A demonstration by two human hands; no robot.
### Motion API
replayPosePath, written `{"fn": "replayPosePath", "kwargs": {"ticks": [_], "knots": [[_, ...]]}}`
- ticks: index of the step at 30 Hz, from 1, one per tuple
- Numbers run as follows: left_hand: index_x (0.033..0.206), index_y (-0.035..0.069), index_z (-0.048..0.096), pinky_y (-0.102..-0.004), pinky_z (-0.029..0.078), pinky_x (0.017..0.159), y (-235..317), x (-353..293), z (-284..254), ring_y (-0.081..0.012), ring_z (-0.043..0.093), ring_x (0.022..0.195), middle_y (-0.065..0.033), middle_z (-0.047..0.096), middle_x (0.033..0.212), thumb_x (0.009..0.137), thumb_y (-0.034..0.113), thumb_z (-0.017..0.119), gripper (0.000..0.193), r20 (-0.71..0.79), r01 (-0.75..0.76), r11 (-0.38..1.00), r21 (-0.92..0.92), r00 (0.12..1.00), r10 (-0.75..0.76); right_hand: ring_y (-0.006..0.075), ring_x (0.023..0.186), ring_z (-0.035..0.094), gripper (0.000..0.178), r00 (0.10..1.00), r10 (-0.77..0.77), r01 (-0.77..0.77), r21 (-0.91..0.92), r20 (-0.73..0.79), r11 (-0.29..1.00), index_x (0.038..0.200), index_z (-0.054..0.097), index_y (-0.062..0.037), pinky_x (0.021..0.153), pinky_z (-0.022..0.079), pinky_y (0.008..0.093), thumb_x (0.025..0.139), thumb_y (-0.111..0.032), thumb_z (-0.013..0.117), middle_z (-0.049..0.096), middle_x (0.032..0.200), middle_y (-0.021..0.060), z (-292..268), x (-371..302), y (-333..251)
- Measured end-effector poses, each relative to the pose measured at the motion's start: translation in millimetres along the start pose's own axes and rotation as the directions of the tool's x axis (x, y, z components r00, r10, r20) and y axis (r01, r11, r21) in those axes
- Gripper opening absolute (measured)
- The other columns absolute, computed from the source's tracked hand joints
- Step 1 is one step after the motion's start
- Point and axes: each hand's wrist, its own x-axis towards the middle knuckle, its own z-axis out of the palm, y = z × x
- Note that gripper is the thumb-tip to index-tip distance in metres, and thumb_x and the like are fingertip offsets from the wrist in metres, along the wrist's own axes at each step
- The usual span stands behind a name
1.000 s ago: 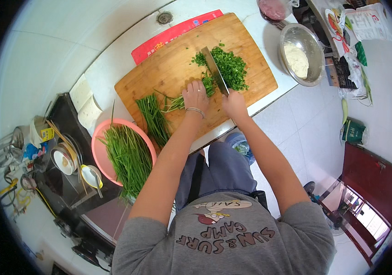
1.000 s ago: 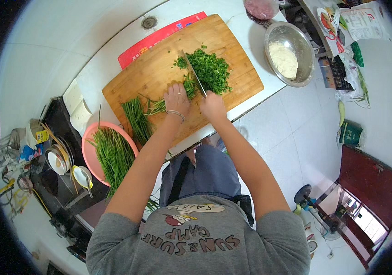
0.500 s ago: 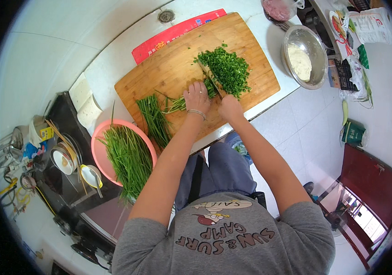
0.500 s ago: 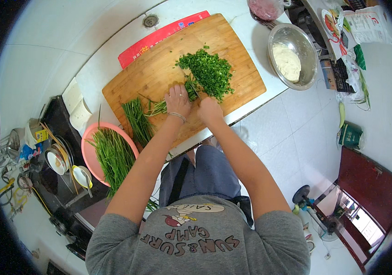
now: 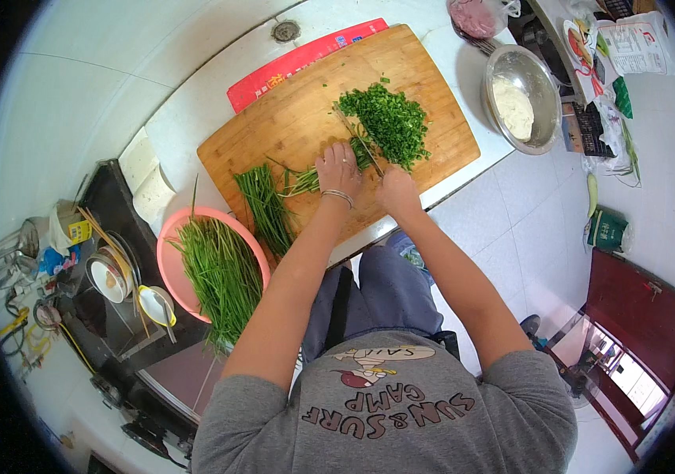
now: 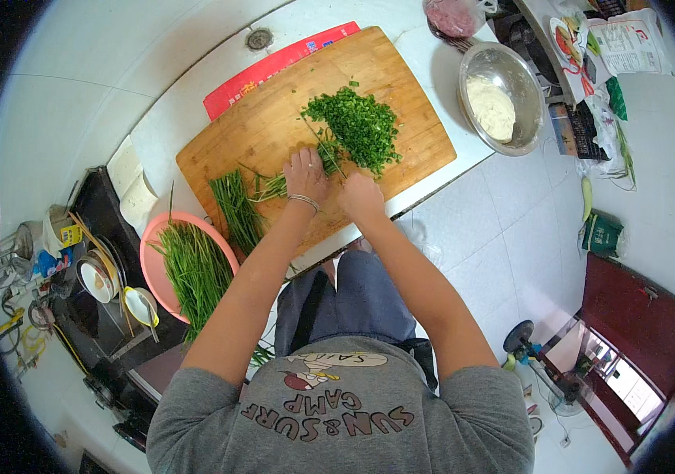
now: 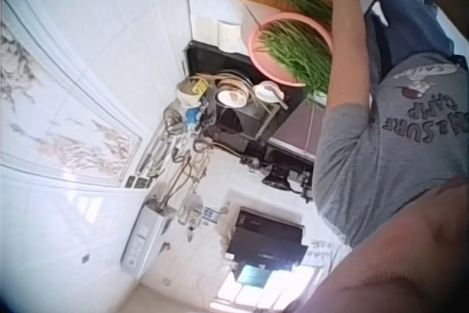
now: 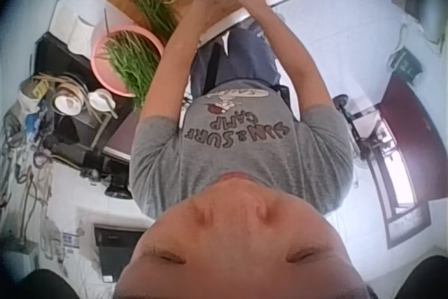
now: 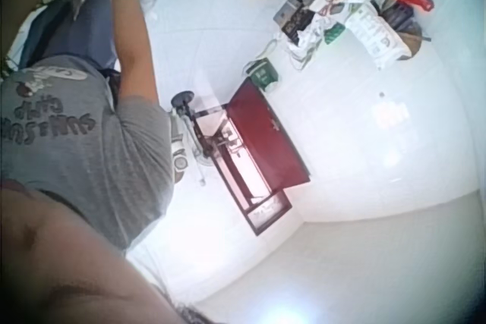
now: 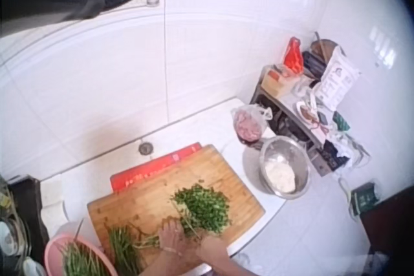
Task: The person chops green onions on a wooden cutting board using a cleaver. They gather the chopped pieces into a pile, then retrieve more green onions from a pink basin to continue chopping.
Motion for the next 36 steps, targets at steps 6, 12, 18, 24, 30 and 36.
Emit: {"fn": "replayPosePath", "kwargs": {"ticks": [6,12,18,24,30,36], "knots": [[0.122,0.001,0.048,-0.0395,0.036,0.078,-3,-3,2,-0.0238,0.043,0.101,-0.0089,0.046,0.108,0.073,0.027,0.058,0.056,0.043,-0.011,1.000,0.017,0.999,0.011,0.0428,0.082,0.062,0.019,0.999,0.019,-0.017,-0.029,0.051,0.999,0.080,0.060,0.0065,0.075,0.050,0.0491,0.075,-0.011,0.053,0.062,0.085,0.0291,-5,4,-16],[0.126,0.001,0.045,-0.0402,0.035,0.077,0,-3,-1,-0.0247,0.042,0.106,-0.0096,0.045,0.110,0.075,0.029,0.055,0.059,0.140,0.001,0.998,0.062,0.990,-0.009,0.0427,0.085,0.062,0.017,0.993,-0.019,0.025,-0.051,0.113,0.998,0.083,0.062,0.0045,0.076,0.051,0.0477,0.077,-0.008,0.053,0.063,0.087,0.0283,-1,32,-27],[0.122,0.002,0.047,-0.0395,0.036,0.075,2,2,-6,-0.0244,0.045,0.101,-0.0085,0.047,0.106,0.073,0.026,0.057,0.055,0.062,0.009,1.000,0.000,0.998,-0.009,0.0450,0.081,0.061,0.016,0.992,-0.090,0.100,0.118,-0.089,0.988,0.083,0.058,0.0037,0.073,0.050,0.0501,0.079,-0.011,0.053,0.061,0.083,0.0300,2,49,-4],[0.116,0.003,0.049,-0.0392,0.036,0.075,-4,-1,-7,-0.0235,0.045,0.098,-0.0074,0.048,0.103,0.071,0.028,0.061,0.054,0.057,0.027,0.999,-0.038,0.998,-0.024,0.0449,0.080,0.061,0.019,0.994,-0.092,0.097,0.097,-0.059,0.991,0.084,0.061,0.0035,0.074,0.049,0.0509,0.078,-0.013,0.053,0.061,0.081,0.0299,-11,2,-4],[0.116,0.004,0.050,-0.0389,0.035,0.076,-1,-1,3,-0.0224,0.045,0.097,-0.0062,0.047,0.103,0.069,0.029,0.063,0.055,-0.016,0.005,1.000,0.020,1.000,-0.004,0.0430,0.085,0.062,0.020,0.997,-0.047,0.049,-0.030,0.068,0.998,0.084,0.062,0.0044,0.077,0.050,0.0482,0.076,-0.011,0.054,0.063,0.086,0.0287,3,6,4],[0.118,0.001,0.050,-0.0392,0.035,0.076,1,1,5,-0.0238,0.044,0.098,-0.0083,0.047,0.104,0.071,0.028,0.060,0.056,0.034,0.031,0.998,-0.061,0.999,-0.029,0.0427,0.087,0.062,0.019,0.994,-0.015,0.020,-0.049,0.106,0.999,0.083,0.063,0.0053,0.078,0.050,0.0473,0.074,-0.008,0.054,0.062,0.089,0.0291,3,13,-11]]}}
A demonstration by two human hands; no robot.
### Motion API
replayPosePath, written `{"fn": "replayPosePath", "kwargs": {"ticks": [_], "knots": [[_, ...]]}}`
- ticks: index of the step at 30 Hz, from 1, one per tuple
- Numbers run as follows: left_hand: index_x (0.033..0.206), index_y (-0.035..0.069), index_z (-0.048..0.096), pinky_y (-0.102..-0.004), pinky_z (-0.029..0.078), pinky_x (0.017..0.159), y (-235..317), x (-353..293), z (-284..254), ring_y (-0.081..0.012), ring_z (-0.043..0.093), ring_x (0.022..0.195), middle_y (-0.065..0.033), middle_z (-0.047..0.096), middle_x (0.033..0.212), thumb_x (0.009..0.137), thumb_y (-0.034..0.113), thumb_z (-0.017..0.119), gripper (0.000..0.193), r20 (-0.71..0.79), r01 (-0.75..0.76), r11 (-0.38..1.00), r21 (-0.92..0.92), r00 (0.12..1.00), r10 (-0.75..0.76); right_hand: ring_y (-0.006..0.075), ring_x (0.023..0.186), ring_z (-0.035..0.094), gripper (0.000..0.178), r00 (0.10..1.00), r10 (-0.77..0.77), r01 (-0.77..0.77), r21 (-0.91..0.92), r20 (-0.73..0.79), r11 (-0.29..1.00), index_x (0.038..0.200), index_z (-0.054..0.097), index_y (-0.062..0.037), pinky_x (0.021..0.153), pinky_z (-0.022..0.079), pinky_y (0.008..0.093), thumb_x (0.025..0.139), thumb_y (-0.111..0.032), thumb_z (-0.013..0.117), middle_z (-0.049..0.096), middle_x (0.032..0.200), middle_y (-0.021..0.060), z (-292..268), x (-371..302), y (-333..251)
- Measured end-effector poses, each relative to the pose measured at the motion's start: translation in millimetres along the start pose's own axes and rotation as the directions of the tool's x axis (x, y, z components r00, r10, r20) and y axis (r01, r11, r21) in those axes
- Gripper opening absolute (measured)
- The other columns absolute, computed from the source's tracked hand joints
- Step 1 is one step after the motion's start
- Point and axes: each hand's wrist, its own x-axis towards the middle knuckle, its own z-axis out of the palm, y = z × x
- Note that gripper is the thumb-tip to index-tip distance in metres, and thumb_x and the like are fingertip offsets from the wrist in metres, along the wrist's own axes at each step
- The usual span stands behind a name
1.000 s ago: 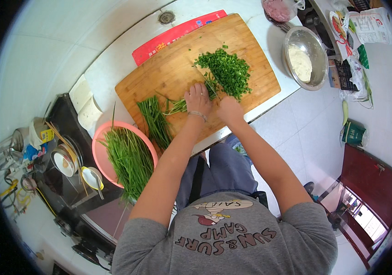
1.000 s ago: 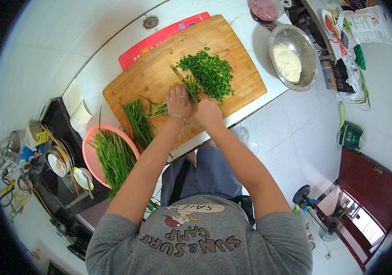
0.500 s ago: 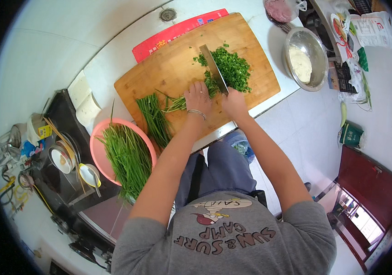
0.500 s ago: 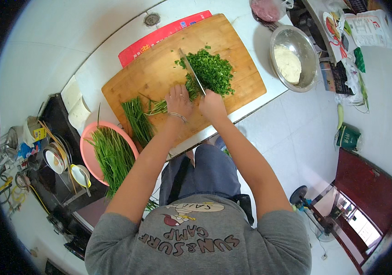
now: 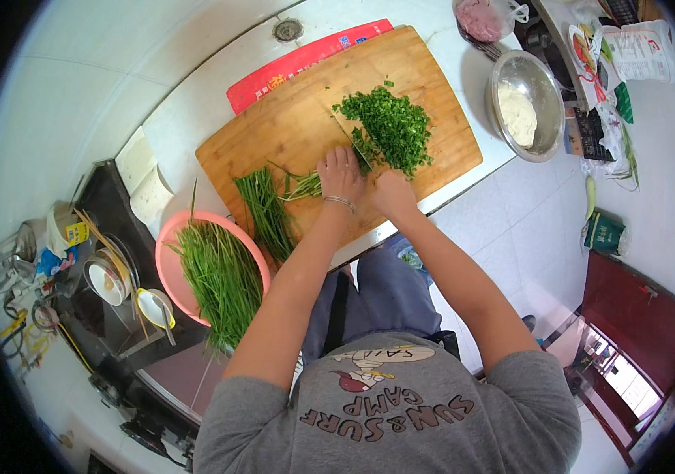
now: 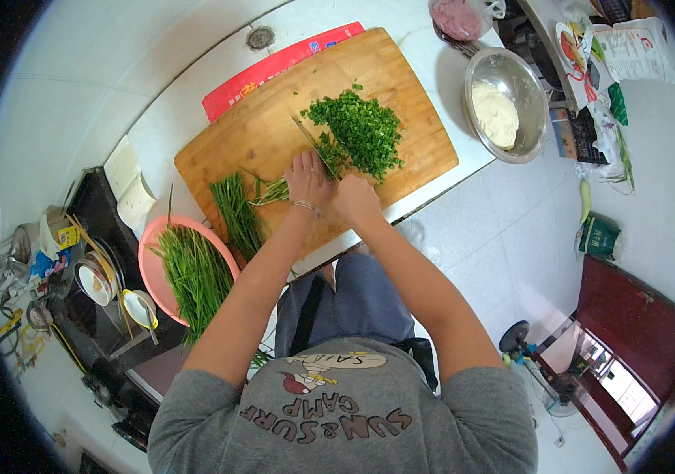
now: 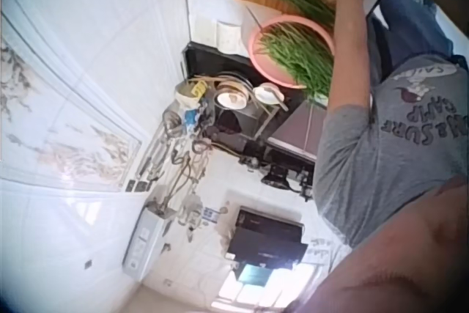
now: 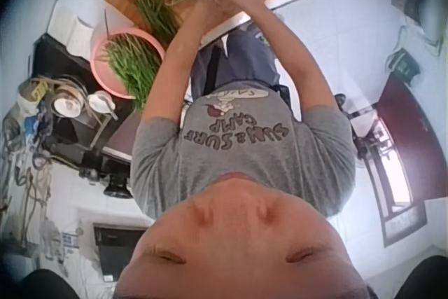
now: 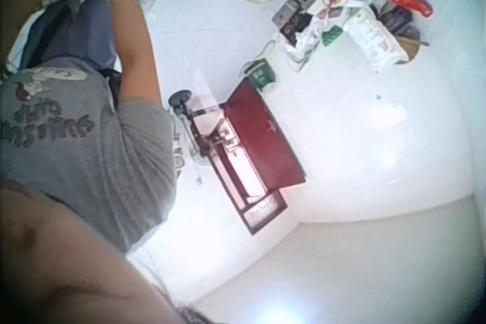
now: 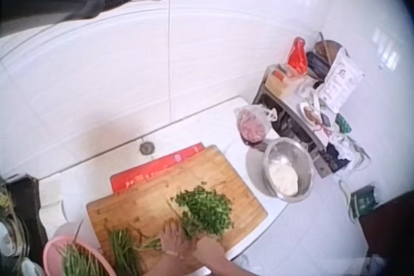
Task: The person chops green onions on a wooden cutting board using a cleaver. They gather the chopped pieces into a pile, then retrieve more green onions from a pink basin to continue chopping.
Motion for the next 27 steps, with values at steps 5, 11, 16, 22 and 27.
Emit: {"fn": "replayPosePath", "kwargs": {"ticks": [5,11,16,22,27], "knots": [[0.120,0.001,0.048,-0.0394,0.034,0.077,-5,-5,-2,-0.0246,0.043,0.100,-0.0089,0.046,0.104,0.072,0.030,0.059,0.058,0.019,-0.035,0.995,0.095,0.999,0.033,0.0426,0.086,0.062,0.018,0.996,-0.073,0.072,0.009,0.048,0.997,0.085,0.063,0.0050,0.076,0.051,0.0479,0.075,-0.007,0.053,0.063,0.088,0.0283,-13,12,-20],[0.122,0.000,0.046,-0.0401,0.035,0.079,6,0,-12,-0.0244,0.044,0.099,-0.0094,0.046,0.106,0.071,0.029,0.063,0.061,0.056,-0.001,0.998,0.066,0.998,-0.003,0.0446,0.081,0.061,0.016,0.979,-0.052,0.088,0.177,-0.199,0.980,0.081,0.059,0.0033,0.074,0.050,0.0488,0.077,-0.012,0.054,0.062,0.081,0.0284,-8,49,-14],[0.121,0.001,0.047,-0.0375,0.038,0.080,17,7,-6,-0.0218,0.046,0.093,-0.0073,0.047,0.102,0.072,0.024,0.064,0.056,-0.118,0.055,0.994,0.093,0.992,-0.044,0.0445,0.076,0.059,0.019,0.958,-0.079,0.165,0.302,-0.277,0.939,0.080,0.059,0.0029,0.071,0.048,0.0487,0.079,-0.016,0.056,0.060,0.077,0.0288,-45,13,5],[0.122,-0.002,0.046,-0.0336,0.040,0.083,27,6,-16,-0.0227,0.048,0.096,-0.0098,0.049,0.105,0.077,0.017,0.058,0.051,-0.026,0.045,0.995,0.088,0.999,-0.042,0.0447,0.074,0.059,0.023,0.963,-0.077,0.153,0.290,-0.258,0.945,0.081,0.061,0.0026,0.069,0.048,0.0506,0.082,-0.020,0.055,0.060,0.076,0.0287,-43,-6,32],[0.116,-0.003,0.047,-0.0351,0.042,0.080,17,4,-1,-0.0258,0.048,0.094,-0.0120,0.047,0.101,0.077,0.013,0.054,0.043,-0.092,0.030,0.999,0.036,0.995,-0.027,0.0456,0.076,0.060,0.028,0.978,-0.104,0.135,0.168,-0.182,0.977,0.080,0.060,0.0044,0.071,0.047,0.0524,0.084,-0.022,0.053,0.060,0.077,0.0302,-17,-19,36]]}}
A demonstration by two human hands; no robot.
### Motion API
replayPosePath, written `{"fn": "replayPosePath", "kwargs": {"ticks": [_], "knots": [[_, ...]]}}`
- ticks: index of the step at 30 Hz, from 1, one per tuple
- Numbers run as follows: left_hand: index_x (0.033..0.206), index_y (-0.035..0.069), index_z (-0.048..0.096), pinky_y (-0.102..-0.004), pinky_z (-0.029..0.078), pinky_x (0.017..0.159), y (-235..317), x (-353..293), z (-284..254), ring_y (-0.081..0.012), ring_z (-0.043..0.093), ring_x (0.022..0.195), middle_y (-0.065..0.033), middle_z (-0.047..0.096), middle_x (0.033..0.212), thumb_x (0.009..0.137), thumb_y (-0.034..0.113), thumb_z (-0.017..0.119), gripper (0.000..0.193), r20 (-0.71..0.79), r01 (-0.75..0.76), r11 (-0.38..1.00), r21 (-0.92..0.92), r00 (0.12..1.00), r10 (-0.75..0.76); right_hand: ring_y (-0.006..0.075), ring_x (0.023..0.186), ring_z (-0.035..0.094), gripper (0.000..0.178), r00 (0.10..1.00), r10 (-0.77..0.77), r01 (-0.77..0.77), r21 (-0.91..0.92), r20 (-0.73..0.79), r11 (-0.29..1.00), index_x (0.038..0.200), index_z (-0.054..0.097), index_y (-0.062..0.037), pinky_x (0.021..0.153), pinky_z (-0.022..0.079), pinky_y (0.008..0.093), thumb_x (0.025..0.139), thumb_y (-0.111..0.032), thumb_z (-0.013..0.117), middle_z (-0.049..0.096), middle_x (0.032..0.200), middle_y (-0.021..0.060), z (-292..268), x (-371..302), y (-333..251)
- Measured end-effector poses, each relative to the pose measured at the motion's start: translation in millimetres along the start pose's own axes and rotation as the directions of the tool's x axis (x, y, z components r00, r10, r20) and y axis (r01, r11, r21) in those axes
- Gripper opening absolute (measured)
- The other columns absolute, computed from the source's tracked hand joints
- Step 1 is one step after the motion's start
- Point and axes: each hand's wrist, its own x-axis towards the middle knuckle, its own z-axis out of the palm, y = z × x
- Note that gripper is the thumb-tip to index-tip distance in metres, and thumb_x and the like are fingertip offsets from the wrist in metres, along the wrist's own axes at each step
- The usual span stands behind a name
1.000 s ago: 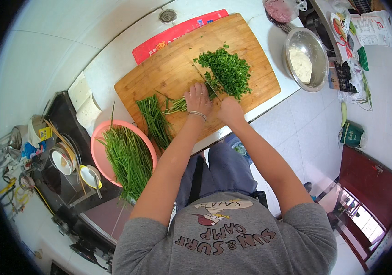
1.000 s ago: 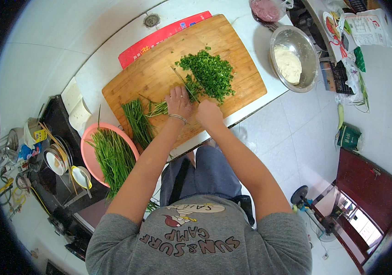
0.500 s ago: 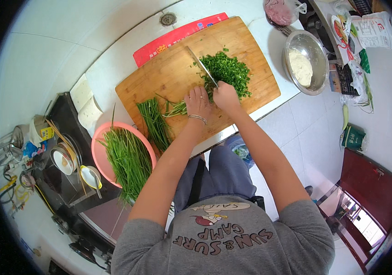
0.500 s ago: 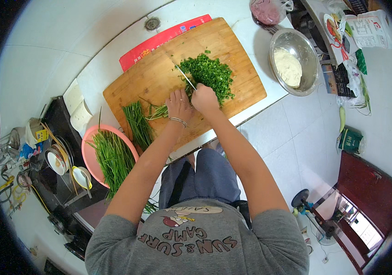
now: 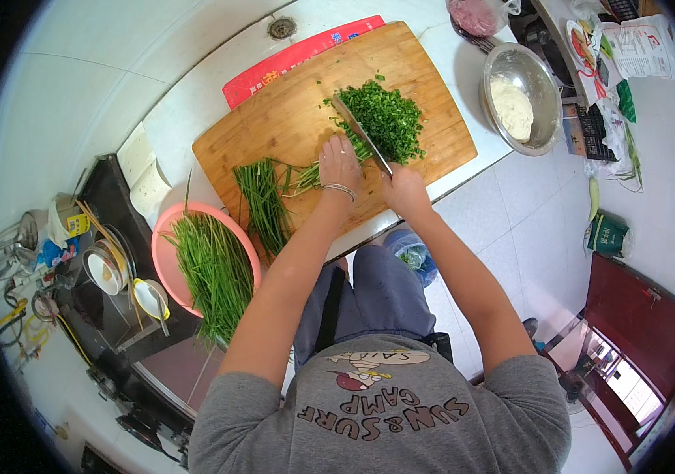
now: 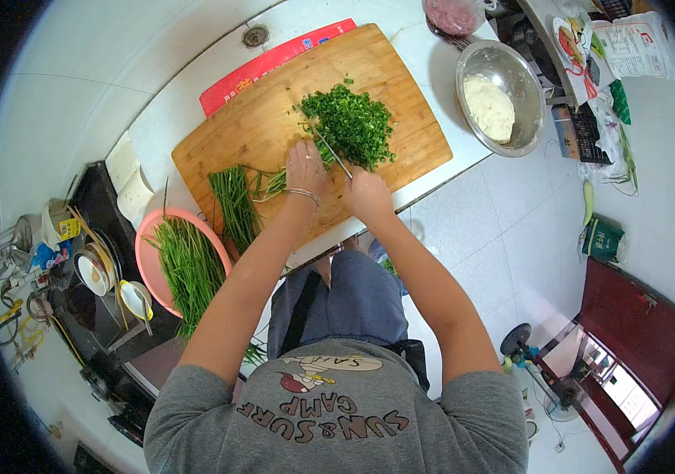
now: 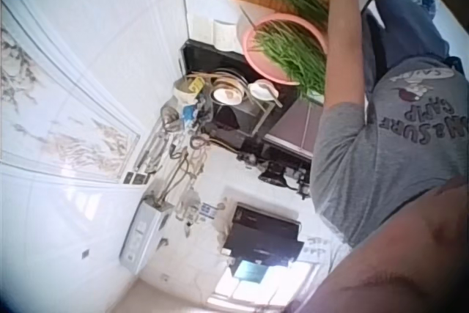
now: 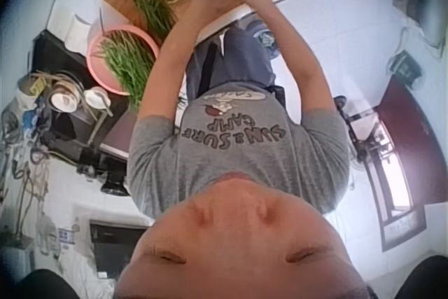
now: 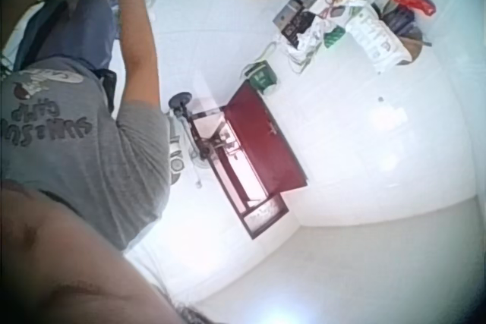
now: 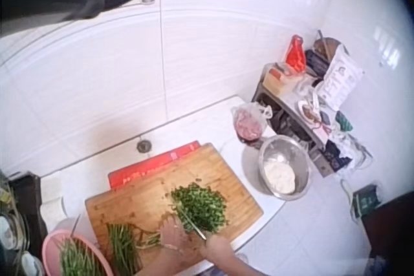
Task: The person chops green onions on a wooden cutting board using a cleaver. They gather the chopped pieces into a pile, then retrieve more green onions from a pink basin to continue chopping.
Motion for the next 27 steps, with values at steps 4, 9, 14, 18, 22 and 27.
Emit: {"fn": "replayPosePath", "kwargs": {"ticks": [4,9,14,18,22,27], "knots": [[0.109,-0.003,0.049,-0.0363,0.043,0.078,0,2,-1,-0.0271,0.048,0.092,-0.0119,0.046,0.095,0.075,0.011,0.055,0.037,0.040,-0.014,0.999,-0.032,0.999,0.015,0.0462,0.078,0.060,0.025,0.999,0.022,-0.020,-0.048,0.032,0.999,0.082,0.061,0.0048,0.074,0.048,0.0516,0.082,-0.019,0.052,0.061,0.079,0.0295,4,2,0],[0.113,-0.005,0.048,-0.0377,0.041,0.080,-4,2,-1,-0.0295,0.047,0.096,-0.0136,0.046,0.098,0.075,0.013,0.055,0.042,0.002,-0.043,0.991,-0.123,0.999,0.043,0.0438,0.087,0.061,0.022,0.987,0.106,-0.089,-0.148,0.117,0.985,0.088,0.061,0.0048,0.078,0.049,0.0491,0.078,-0.012,0.052,0.062,0.089,0.0291,0,14,-7],[0.118,-0.005,0.048,-0.0361,0.038,0.084,-6,-3,1,-0.0270,0.045,0.095,-0.0135,0.046,0.105,0.073,0.020,0.056,0.052,-0.062,-0.065,0.996,-0.067,0.996,0.061,0.0428,0.092,0.060,0.022,0.960,0.184,-0.149,-0.175,0.209,0.973,0.091,0.060,0.0061,0.081,0.049,0.0481,0.076,-0.008,0.052,0.061,0.094,0.0296,1,21,-20],[0.117,-0.006,0.049,-0.0368,0.038,0.083,-9,-4,7,-0.0276,0.045,0.095,-0.0139,0.046,0.105,0.074,0.022,0.055,0.051,-0.013,-0.080,0.995,-0.064,0.997,0.080,0.0435,0.091,0.060,0.021,0.965,0.125,-0.086,-0.174,0.229,0.981,0.089,0.059,0.0065,0.080,0.050,0.0479,0.076,-0.007,0.052,0.062,0.092,0.0299,10,35,-21],[0.115,-0.005,0.051,-0.0371,0.038,0.082,-9,-2,8,-0.0281,0.046,0.094,-0.0143,0.047,0.102,0.074,0.022,0.055,0.049,-0.042,-0.103,0.993,-0.063,0.994,0.101,0.0439,0.086,0.061,0.019,0.980,0.048,-0.023,-0.130,0.194,0.991,0.087,0.059,0.0063,0.076,0.051,0.0475,0.077,-0.008,0.053,0.062,0.088,0.0300,24,59,-20],[0.114,-0.004,0.050,-0.0376,0.038,0.082,-9,-4,7,-0.0284,0.046,0.095,-0.0143,0.047,0.102,0.074,0.022,0.055,0.048,-0.026,-0.072,0.990,-0.123,0.997,0.069,0.0442,0.082,0.061,0.019,0.995,0.019,-0.010,-0.104,0.094,0.995,0.084,0.057,0.0047,0.073,0.051,0.0489,0.080,-0.014,0.055,0.062,0.084,0.0286,23,71,-40]]}}
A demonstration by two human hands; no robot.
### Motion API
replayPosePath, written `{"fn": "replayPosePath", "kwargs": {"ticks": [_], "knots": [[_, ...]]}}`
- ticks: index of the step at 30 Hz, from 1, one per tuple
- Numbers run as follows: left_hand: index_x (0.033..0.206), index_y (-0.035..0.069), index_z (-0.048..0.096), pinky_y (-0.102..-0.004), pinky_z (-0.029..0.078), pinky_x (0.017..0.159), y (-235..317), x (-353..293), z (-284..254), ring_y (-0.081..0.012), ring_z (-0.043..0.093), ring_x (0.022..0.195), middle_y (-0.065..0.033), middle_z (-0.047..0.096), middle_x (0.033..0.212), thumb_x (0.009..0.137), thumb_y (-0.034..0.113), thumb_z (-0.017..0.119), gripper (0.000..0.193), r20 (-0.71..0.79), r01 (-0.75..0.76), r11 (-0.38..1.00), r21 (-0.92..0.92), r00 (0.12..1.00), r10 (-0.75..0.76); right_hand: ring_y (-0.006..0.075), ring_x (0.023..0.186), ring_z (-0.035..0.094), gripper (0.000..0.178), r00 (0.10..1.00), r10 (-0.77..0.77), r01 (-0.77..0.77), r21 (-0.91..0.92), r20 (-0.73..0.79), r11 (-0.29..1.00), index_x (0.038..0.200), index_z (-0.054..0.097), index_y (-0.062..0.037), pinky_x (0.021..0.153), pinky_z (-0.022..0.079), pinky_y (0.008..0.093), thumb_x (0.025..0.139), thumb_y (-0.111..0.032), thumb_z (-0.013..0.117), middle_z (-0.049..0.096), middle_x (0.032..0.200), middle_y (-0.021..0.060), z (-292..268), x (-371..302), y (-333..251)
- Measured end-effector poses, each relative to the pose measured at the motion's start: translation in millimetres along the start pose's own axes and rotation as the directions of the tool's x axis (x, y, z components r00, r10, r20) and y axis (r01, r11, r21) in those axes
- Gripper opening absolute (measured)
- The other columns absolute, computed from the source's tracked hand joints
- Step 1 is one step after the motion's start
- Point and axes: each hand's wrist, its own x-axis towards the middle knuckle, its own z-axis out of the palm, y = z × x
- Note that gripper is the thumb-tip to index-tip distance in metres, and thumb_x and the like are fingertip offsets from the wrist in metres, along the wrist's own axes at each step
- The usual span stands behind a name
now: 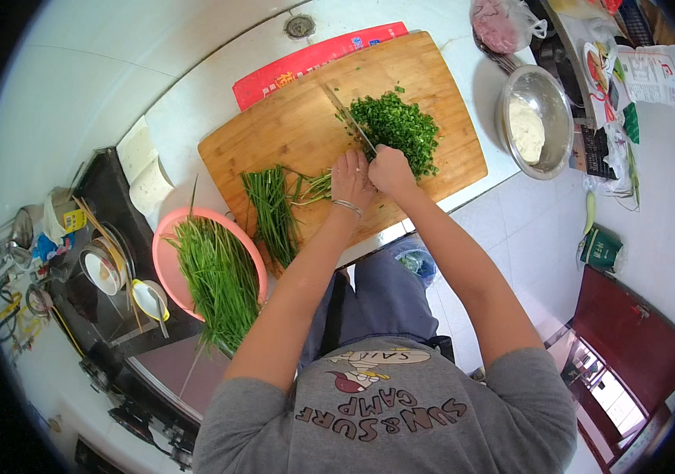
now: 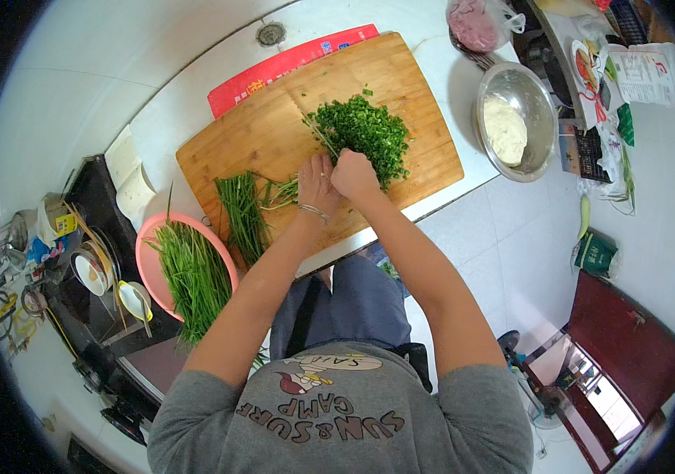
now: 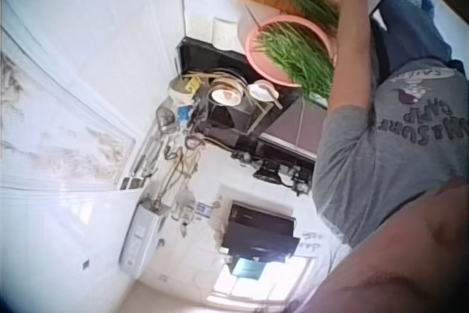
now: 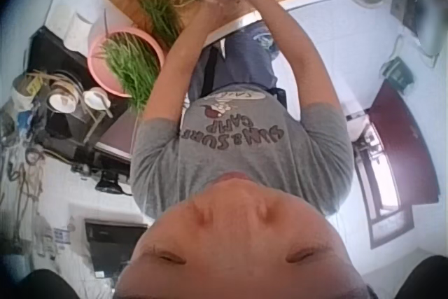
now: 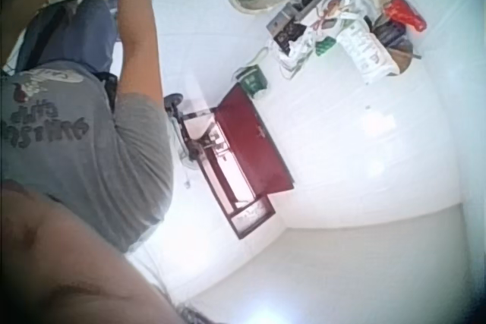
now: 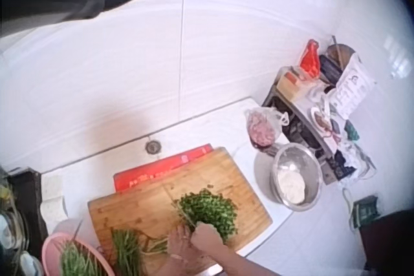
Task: The person chops green onions on a wooden cutting board using a cleaver. They gather the chopped pieces into a pile, then retrieve more green onions from a pink basin to continue chopping.
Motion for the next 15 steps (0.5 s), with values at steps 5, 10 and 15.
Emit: {"fn": "replayPosePath", "kwargs": {"ticks": [5,10,15], "knots": [[0.121,-0.001,0.043,-0.0401,0.036,0.086,10,-2,-14,-0.0277,0.044,0.098,-0.0138,0.045,0.107,0.071,0.024,0.062,0.058,0.062,0.076,0.993,0.088,0.995,-0.082,0.0446,0.079,0.060,0.018,0.999,-0.020,0.021,0.029,-0.043,0.999,0.084,0.056,0.0032,0.072,0.049,0.0507,0.081,-0.014,0.053,0.061,0.079,0.0287,-20,-35,28],[0.123,0.000,0.042,-0.0409,0.033,0.087,10,-4,-13,-0.0271,0.042,0.099,-0.0116,0.045,0.108,0.071,0.026,0.064,0.062,0.030,0.117,0.992,0.050,0.993,-0.118,0.0445,0.081,0.060,0.018,1.000,0.016,-0.015,-0.013,0.002,1.000,0.085,0.056,0.0023,0.073,0.048,0.0516,0.081,-0.014,0.050,0.062,0.081,0.0279,-12,-64,35],[0.123,-0.002,0.044,-0.0399,0.033,0.087,7,-4,-2,-0.0266,0.043,0.099,-0.0105,0.045,0.106,0.072,0.027,0.062,0.062,0.016,0.132,0.989,0.062,0.991,-0.133,0.0436,0.086,0.060,0.020,0.995,0.061,-0.057,-0.052,0.076,0.997,0.089,0.057,0.0036,0.078,0.048,0.0504,0.079,-0.013,0.051,0.062,0.088,0.0276,-11,-64,32]]}}
